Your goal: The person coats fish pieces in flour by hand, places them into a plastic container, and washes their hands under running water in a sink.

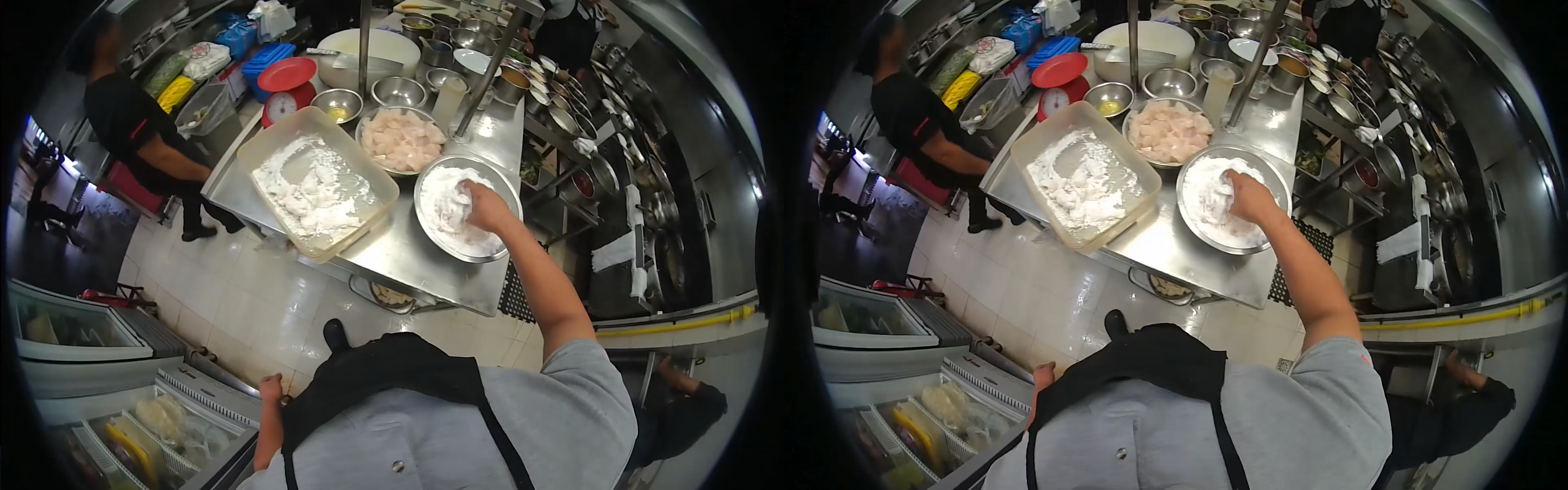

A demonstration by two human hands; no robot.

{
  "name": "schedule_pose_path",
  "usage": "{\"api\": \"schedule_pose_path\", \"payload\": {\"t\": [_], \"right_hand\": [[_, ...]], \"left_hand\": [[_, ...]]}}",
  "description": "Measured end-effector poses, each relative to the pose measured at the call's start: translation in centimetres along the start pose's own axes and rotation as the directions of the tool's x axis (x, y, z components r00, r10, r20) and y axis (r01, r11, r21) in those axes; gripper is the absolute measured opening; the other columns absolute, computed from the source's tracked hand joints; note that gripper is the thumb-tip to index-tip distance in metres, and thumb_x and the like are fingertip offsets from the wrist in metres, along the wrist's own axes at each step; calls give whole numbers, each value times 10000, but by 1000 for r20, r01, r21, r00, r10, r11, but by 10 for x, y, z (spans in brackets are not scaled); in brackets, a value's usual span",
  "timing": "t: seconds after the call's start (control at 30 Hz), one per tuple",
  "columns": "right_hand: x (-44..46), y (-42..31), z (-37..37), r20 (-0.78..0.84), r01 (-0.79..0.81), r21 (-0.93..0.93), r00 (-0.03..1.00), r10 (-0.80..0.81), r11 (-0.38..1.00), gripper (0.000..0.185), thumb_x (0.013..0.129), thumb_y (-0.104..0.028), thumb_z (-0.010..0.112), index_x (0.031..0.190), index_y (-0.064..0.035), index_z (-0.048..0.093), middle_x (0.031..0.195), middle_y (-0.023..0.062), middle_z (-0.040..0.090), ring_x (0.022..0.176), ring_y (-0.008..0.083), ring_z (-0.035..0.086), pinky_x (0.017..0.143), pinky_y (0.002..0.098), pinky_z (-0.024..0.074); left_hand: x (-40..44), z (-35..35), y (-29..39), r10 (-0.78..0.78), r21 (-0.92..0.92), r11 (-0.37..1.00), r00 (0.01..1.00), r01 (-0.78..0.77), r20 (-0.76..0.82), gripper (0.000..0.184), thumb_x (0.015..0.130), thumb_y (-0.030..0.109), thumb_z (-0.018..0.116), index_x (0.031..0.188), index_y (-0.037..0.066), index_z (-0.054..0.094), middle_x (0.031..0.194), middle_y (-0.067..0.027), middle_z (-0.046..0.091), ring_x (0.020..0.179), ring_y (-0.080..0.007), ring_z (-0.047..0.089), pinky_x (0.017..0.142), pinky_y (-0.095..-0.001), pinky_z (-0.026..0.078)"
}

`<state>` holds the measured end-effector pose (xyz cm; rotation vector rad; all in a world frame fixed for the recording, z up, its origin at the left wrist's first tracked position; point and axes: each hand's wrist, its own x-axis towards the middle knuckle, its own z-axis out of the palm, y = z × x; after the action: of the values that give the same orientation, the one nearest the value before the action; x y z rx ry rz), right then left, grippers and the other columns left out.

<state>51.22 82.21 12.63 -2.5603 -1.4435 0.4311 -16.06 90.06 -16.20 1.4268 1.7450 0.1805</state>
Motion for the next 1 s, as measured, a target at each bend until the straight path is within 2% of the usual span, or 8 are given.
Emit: {"api": "schedule_pose_path", "payload": {"t": [0.13, 0.17, 0.33, 0.4, 0.53, 0.63, 0.83, 1.0], "right_hand": [[-5, -26, -4, -96, 89, 152, 993, -75, 984, 1040, 509, -89, 810, 1405, -114, 285, 1365, 254, 377, 1186, 397, 462, 993, 377, 406], [-9, -45, 9, -77, -35, -2, 996, 35, 999, 1168, 466, -122, 848, 1441, -132, 205, 1394, 273, 316, 1196, 431, 441, 998, 392, 405], [2, -34, 26, -185, -105, -50, 978, 95, 993, 704, 630, -99, 707, 1285, -117, 451, 1157, 224, 485, 1040, 376, 547, 886, 427, 469], [-3, -30, -4, -216, -96, -42, 973, 85, 994, 489, 685, -155, 650, 1163, -87, 569, 1154, 217, 528, 996, 335, 587, 839, 388, 498], [9, 7, -44, -30, -76, 346, 995, 92, 935, 625, 643, -67, 660, 1245, -25, 499, 1125, 244, 582, 946, 355, 608, 813, 344, 490], [8, 2, -59, -125, -30, 194, 991, 55, 981, 631, 637, -50, 680, 1241, -21, 499, 971, 223, 636, 899, 311, 628, 799, 346, 490], [21, 5, -48, -36, -227, 209, 970, 240, 951, 588, 615, -128, 741, 1168, -29, 569, 917, 218, 653, 899, 309, 636, 813, 345, 489], [14, 13, -27, 139, 26, -81, 990, -15, 996, 880, 583, -161, 787, 1365, -103, 388, 1302, 313, 431, 1072, 391, 554, 926, 391, 452]], "left_hand": [[-8, -11, 24, -91, -31, 995, 995, 90, -32, 341, 751, 244, 686, 874, -65, 610, 745, -171, 623, 580, -249, 594, 507, -356, 481], [-7, -11, 26, -104, -57, 993, 994, 103, -20, 343, 752, 244, 685, 882, -64, 608, 746, -169, 619, 568, -247, 586, 501, -356, 479], [-9, -1, 27, -162, -153, 975, 987, 159, -2, 337, 763, 247, 674, 894, -55, 604, 750, -162, 609, 574, -247, 577, 502, -355, 478], [2, 3, 4, -10, -21, 1000, 1000, 10, -9, 344, 770, 251, 670, 912, -56, 604, 786, -168, 616, 654, -267, 594, 519, -372, 491], [5, 3, -26, 35, -1, 999, 997, -35, 75, 366, 771, 252, 669, 941, -65, 603, 833, -183, 629, 749, -287, 606, 555, -383, 505], [12, 9, -32, 144, 229, 959, 983, -167, 115, 376, 773, 248, 664, 959, -71, 597, 862, -182, 635, 784, -293, 610, 571, -384, 510], [-20, -1, 43, -202, -36, 978, 977, 205, 71, 338, 777, 242, 661, 921, -58, 602, 857, -161, 630, 787, -266, 605, 663, -375, 498], [-17, -1, 40, -182, -130, 975, 983, 181, 3, 310, 777, 227, 661, 890, -55, 602, 843, -161, 625, 748, -245, 588, 679, -352, 476]]}}
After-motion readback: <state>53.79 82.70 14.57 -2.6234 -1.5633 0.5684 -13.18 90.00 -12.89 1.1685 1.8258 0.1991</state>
